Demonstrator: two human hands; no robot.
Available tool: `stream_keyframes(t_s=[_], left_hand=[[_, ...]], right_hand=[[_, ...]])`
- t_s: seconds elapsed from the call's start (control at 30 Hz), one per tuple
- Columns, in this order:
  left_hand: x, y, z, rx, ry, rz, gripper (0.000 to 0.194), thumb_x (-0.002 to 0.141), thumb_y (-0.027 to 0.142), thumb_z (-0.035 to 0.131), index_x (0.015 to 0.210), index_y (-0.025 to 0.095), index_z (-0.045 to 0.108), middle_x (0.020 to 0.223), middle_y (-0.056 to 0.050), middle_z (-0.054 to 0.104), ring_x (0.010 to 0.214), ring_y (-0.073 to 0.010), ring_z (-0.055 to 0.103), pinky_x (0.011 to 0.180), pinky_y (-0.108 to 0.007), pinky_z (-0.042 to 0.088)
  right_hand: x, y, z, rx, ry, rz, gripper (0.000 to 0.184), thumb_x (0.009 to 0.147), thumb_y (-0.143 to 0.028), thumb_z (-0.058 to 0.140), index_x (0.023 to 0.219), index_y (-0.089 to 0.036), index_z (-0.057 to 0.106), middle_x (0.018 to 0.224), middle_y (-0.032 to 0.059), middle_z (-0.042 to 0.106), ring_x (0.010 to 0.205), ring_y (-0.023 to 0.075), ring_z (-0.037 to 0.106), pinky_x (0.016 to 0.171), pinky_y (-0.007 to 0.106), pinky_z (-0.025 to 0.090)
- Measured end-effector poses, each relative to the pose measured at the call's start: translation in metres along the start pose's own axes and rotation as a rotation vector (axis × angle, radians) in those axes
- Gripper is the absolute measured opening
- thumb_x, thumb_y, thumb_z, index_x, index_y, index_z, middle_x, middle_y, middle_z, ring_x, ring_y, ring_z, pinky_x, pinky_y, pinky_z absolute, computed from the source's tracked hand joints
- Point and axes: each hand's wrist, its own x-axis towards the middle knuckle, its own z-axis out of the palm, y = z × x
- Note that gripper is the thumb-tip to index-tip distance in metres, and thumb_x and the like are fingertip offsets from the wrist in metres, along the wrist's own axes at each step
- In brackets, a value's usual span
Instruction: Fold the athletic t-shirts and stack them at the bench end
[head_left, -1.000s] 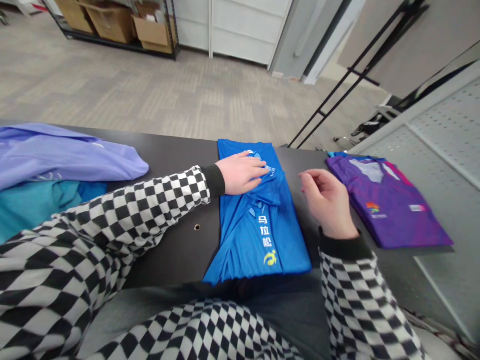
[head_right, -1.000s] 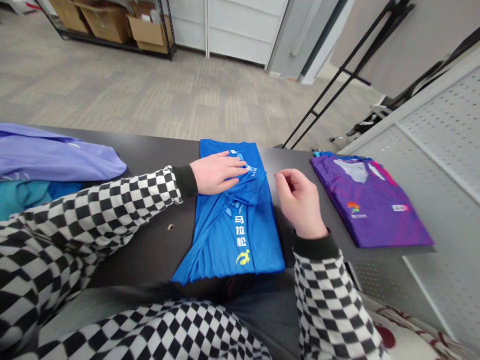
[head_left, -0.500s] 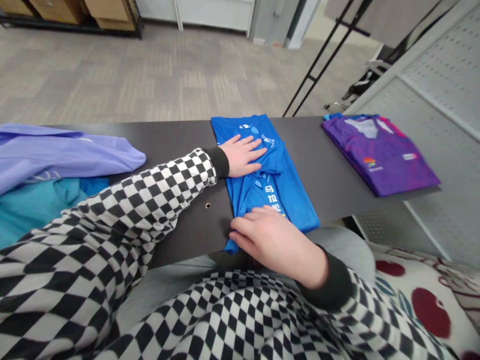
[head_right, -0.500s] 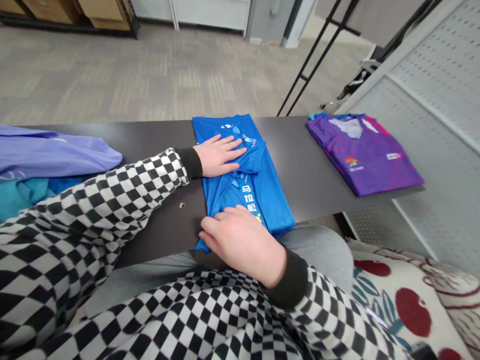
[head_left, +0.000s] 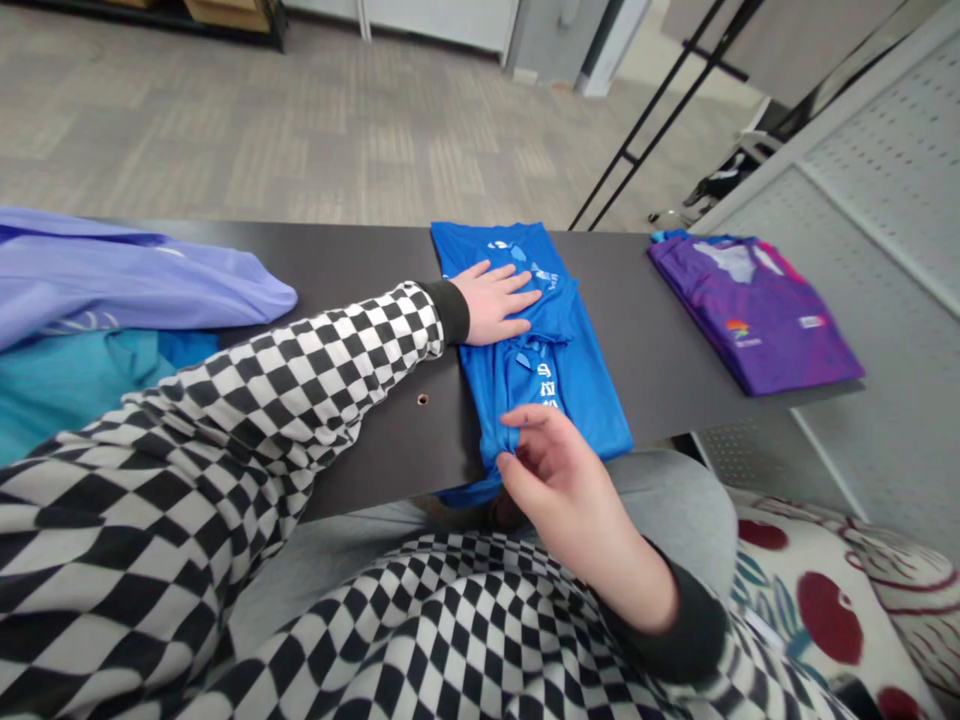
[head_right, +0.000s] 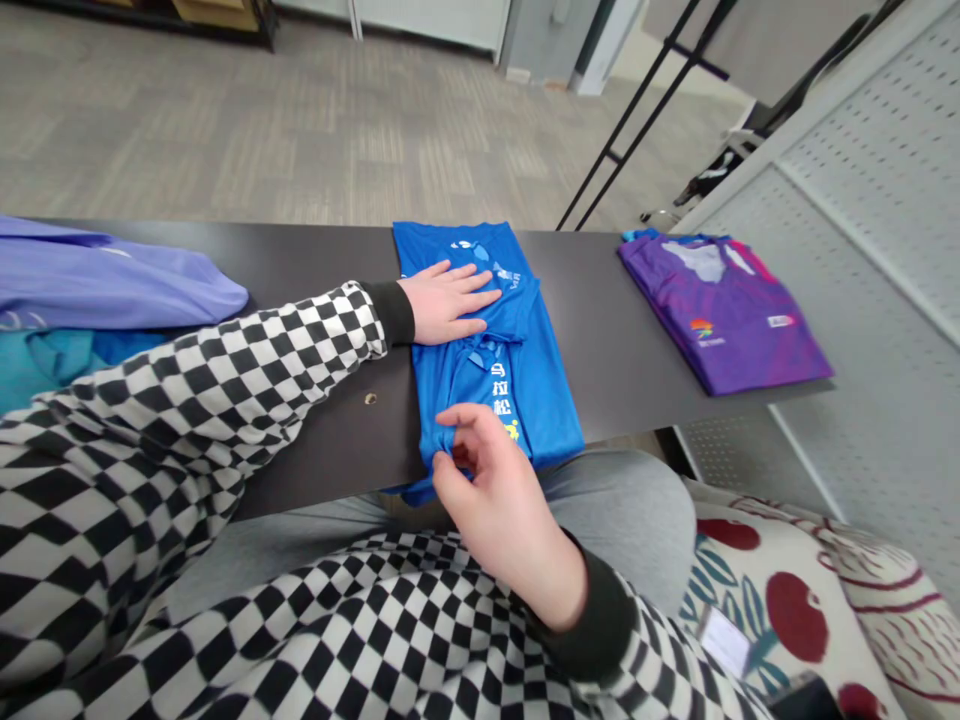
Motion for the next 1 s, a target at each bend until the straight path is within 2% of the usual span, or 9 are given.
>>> stream_keyframes(t_s=[0.13, 0.23, 0.3, 0.4, 0.5, 0.67, 0.77, 0.87, 1.0], left_hand=[[0.0, -0.001, 0.001, -0.002, 0.014, 0.007, 0.079, 0.109, 0.069, 0.041, 0.179, 0.033, 0.036, 0.19, -0.005, 0.024, 0.174, -0.0425, 0.018, 0.139, -0.066, 0.006], [0.0, -0.002, 0.003, -0.009, 0.03, 0.011, 0.078, 0.109, 0.069, 0.042, 0.178, 0.035, 0.037, 0.189, -0.004, 0.026, 0.174, -0.0423, 0.02, 0.139, -0.066, 0.006], [-0.001, -0.001, 0.003, -0.008, 0.034, 0.01, 0.077, 0.109, 0.069, 0.043, 0.178, 0.035, 0.038, 0.189, -0.004, 0.028, 0.174, -0.0427, 0.021, 0.139, -0.067, 0.006], [-0.002, 0.003, -0.001, 0.011, 0.014, -0.01, 0.078, 0.109, 0.067, 0.043, 0.178, 0.032, 0.038, 0.189, -0.006, 0.028, 0.174, -0.0425, 0.022, 0.139, -0.066, 0.008], [-0.005, 0.01, -0.007, 0.051, -0.02, -0.049, 0.078, 0.11, 0.065, 0.041, 0.179, 0.03, 0.035, 0.189, -0.007, 0.024, 0.174, -0.041, 0.02, 0.139, -0.065, 0.01], [-0.01, 0.019, -0.016, 0.069, -0.05, -0.053, 0.078, 0.112, 0.064, 0.036, 0.181, 0.028, 0.032, 0.19, -0.009, 0.021, 0.175, -0.0395, 0.018, 0.14, -0.063, 0.01], [-0.012, 0.02, -0.018, 0.058, -0.057, -0.051, 0.081, 0.111, 0.068, 0.034, 0.181, 0.026, 0.032, 0.19, -0.01, 0.02, 0.175, -0.0412, 0.017, 0.14, -0.064, 0.009], [-0.012, 0.021, -0.02, 0.029, -0.051, -0.055, 0.086, 0.109, 0.074, 0.034, 0.18, 0.026, 0.035, 0.189, -0.012, 0.023, 0.174, -0.0441, 0.018, 0.139, -0.067, 0.006], [-0.014, 0.029, -0.027, 0.024, 0.078, 0.008, 0.077, 0.105, 0.072, 0.046, 0.171, 0.033, 0.053, 0.181, -0.008, 0.043, 0.168, -0.046, 0.03, 0.136, -0.072, 0.001]], right_hand=[[-0.014, 0.008, -0.009, 0.237, 0.024, 0.16, 0.057, 0.093, -0.035, 0.079, 0.146, -0.035, 0.057, 0.09, -0.0026, 0.065, 0.077, 0.0193, 0.061, 0.069, 0.035, 0.051], [-0.025, 0.015, -0.016, 0.332, 0.058, 0.26, 0.065, 0.088, -0.034, 0.086, 0.147, -0.033, 0.059, 0.089, -0.0034, 0.066, 0.077, 0.0175, 0.061, 0.073, 0.034, 0.052], [-0.032, 0.021, -0.018, 0.376, 0.057, 0.322, 0.058, 0.085, -0.033, 0.087, 0.139, -0.031, 0.064, 0.091, -0.0025, 0.069, 0.077, 0.0172, 0.061, 0.076, 0.033, 0.052], [-0.04, 0.032, -0.019, 0.39, 0.014, 0.361, 0.031, 0.085, -0.031, 0.084, 0.113, -0.026, 0.071, 0.094, -0.0003, 0.071, 0.082, 0.0179, 0.063, 0.08, 0.034, 0.052], [-0.047, 0.044, -0.018, 0.372, -0.004, 0.353, 0.012, 0.086, -0.027, 0.078, 0.097, -0.024, 0.072, 0.092, -0.0001, 0.071, 0.087, 0.019, 0.063, 0.086, 0.034, 0.051], [-0.059, 0.074, -0.019, 0.364, 0.115, 0.338, 0.007, 0.091, -0.029, 0.074, 0.094, -0.023, 0.073, 0.092, 0.0001, 0.071, 0.091, 0.019, 0.059, 0.088, 0.031, 0.048], [-0.066, 0.087, -0.022, 0.389, 0.18, 0.326, 0.017, 0.099, -0.041, 0.073, 0.1, -0.025, 0.072, 0.089, -0.0012, 0.065, 0.083, 0.0179, 0.055, 0.078, 0.029, 0.047], [-0.069, 0.088, -0.025, 0.285, 0.167, 0.297, 0.031, 0.102, -0.055, 0.075, 0.114, -0.027, 0.072, 0.086, -0.002, 0.062, 0.075, 0.017, 0.05, 0.069, 0.029, 0.044], [-0.067, 0.081, -0.026, 0.094, 0.096, 0.169, 0.033, 0.104, -0.056, 0.074, 0.099, -0.024, 0.075, 0.088, 0.0004, 0.069, 0.079, 0.018, 0.057, 0.076, 0.031, 0.049]])
